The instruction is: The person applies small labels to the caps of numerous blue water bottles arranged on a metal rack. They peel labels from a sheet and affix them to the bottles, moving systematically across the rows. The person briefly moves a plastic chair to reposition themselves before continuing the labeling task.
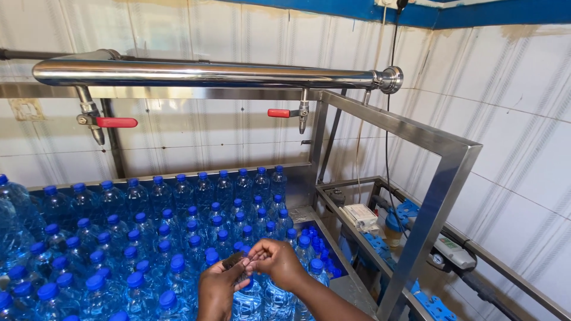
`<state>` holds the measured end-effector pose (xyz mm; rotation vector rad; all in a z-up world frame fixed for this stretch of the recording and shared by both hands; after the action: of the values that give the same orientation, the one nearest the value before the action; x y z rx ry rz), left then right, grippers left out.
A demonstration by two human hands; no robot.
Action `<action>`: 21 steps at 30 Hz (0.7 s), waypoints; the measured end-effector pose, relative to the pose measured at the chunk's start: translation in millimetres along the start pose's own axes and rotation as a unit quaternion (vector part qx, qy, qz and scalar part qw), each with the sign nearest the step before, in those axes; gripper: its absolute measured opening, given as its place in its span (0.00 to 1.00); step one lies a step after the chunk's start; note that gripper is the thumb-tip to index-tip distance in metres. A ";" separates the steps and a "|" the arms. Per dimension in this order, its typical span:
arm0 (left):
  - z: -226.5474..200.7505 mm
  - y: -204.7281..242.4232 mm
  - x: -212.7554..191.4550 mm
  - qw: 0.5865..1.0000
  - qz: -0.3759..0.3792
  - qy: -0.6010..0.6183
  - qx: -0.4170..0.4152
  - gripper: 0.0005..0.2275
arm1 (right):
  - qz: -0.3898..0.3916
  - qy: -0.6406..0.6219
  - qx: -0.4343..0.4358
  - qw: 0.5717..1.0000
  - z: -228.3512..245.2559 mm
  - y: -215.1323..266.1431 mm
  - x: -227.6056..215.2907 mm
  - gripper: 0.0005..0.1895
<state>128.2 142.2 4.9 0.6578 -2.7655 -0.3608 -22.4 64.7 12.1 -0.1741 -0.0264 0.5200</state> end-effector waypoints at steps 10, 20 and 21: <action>16.6 -1.7 20.1 0.999 0.001 -0.051 0.009 0.11 | -0.097 -0.007 -0.018 0.995 -13.6 18.2 -26.9 0.06; 13.1 3.7 21.7 0.986 0.003 -0.166 -0.008 0.09 | 0.067 0.080 0.112 0.988 19.9 48.8 -61.0 0.14; 11.7 5.3 20.9 0.994 0.007 -0.109 -0.024 0.06 | 0.005 0.170 0.082 0.982 24.8 48.9 -66.1 0.14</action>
<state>104.4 139.0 -0.1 0.6218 -2.9550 -0.5233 -105.5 77.5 29.4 -0.1006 0.3492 0.4939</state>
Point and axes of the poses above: each hand's wrist, its own y-axis away from the middle knuckle, its own x-axis out of the palm, z = x × y, the point moved 3 cm from there along -y, towards the middle knuckle, and after that the axes turned 8 degrees about -y, right-handed, at the moved point
